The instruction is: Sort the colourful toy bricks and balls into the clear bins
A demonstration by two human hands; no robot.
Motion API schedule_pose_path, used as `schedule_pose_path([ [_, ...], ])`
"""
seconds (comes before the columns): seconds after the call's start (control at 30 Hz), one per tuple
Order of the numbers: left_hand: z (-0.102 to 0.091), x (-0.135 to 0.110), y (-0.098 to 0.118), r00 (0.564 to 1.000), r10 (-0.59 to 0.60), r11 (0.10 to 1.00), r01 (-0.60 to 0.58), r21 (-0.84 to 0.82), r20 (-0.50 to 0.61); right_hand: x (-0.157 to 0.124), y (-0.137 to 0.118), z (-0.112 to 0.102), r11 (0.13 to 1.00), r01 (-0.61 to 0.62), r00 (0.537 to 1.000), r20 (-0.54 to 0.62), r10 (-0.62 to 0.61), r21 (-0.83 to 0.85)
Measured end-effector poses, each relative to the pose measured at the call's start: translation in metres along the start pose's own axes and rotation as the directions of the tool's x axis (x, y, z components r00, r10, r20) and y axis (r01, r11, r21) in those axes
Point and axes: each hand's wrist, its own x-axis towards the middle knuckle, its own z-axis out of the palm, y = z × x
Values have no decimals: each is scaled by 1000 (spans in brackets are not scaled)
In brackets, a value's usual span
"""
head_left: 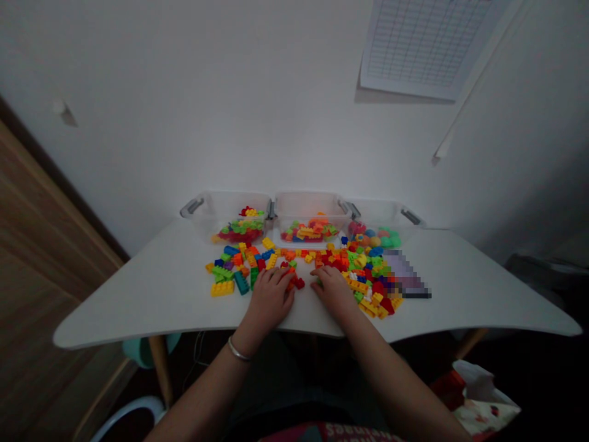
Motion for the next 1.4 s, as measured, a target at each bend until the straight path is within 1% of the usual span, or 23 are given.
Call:
schedule_pose_path([
  [0.13, -1, 0, 1, 1000, 0, 1000, 0, -9, -7, 2, 1, 1, 993, 41, 999, -17, -39, 107],
  [0.27, 0, 0, 0, 1000, -5, 1000, 5, -12, -3, 6, 4, 2, 982, 24, 1000, -25, -20, 186],
  [0.43, 0, 0, 0, 1000, -1, 1000, 1, -5, 12, 11, 3, -1, 992, -51, 999, 5, 50, 119],
  [0.53, -1, 0, 0, 1000, -1, 1000, 1, -2, 12, 10, 0, -1, 997, -29, 999, 32, 27, 66],
  [0.63, 0, 0, 0, 1000, -1, 1000, 1, -2, 6, 10, -3, -1, 999, -15, 1000, 27, 14, 50],
  [0.7, 1, 0, -1, 1000, 8, 1000, -8, -9, -6, 15, -3, -6, 996, 0, 1000, -27, 2, 85],
  [0.77, 1, -1, -1, 1000, 17, 1000, -17, -14, -15, 26, -1, -17, 992, 40, 990, -139, -23, 121],
  [0.83, 2, -1, -2, 1000, 17, 1000, -17, -17, -15, 43, 4, -34, 990, 83, 958, -284, -48, 112],
  [0.87, 2, -1, -2, 1000, 14, 1000, -14, -18, -14, 53, 7, -43, 991, 74, 931, -364, -29, 110],
  [0.9, 3, -1, -2, 1000, 10, 1000, -10, -20, -14, 64, 10, -51, 990, 63, 908, -420, -6, 122],
  [0.97, 3, -2, -2, 1000, 1, 1000, -2, -21, -18, 87, 18, -66, 985, 36, 872, -487, 51, 168],
  [1.03, 3, -2, -2, 1000, -2, 1000, 1, -19, -20, 108, 26, -74, 980, -10, 842, -526, 115, 199],
  [1.1, 3, -1, -2, 1000, -6, 1000, 6, -17, -16, 123, 32, -76, 984, -63, 841, -522, 142, 165],
  [1.2, 1, -1, -1, 1000, -13, 1000, 13, -15, 1, 135, 36, -74, 986, -163, 884, -439, 161, 33],
  [1.3, 0, -1, -1, 1000, -2, 1000, 2, -14, 0, 137, 35, -70, 964, -249, 914, -351, 202, -94],
  [1.4, 1, -1, -1, 1000, 5, 1000, -5, -22, -14, 135, 34, -67, 940, -278, 920, -336, 202, -196],
])
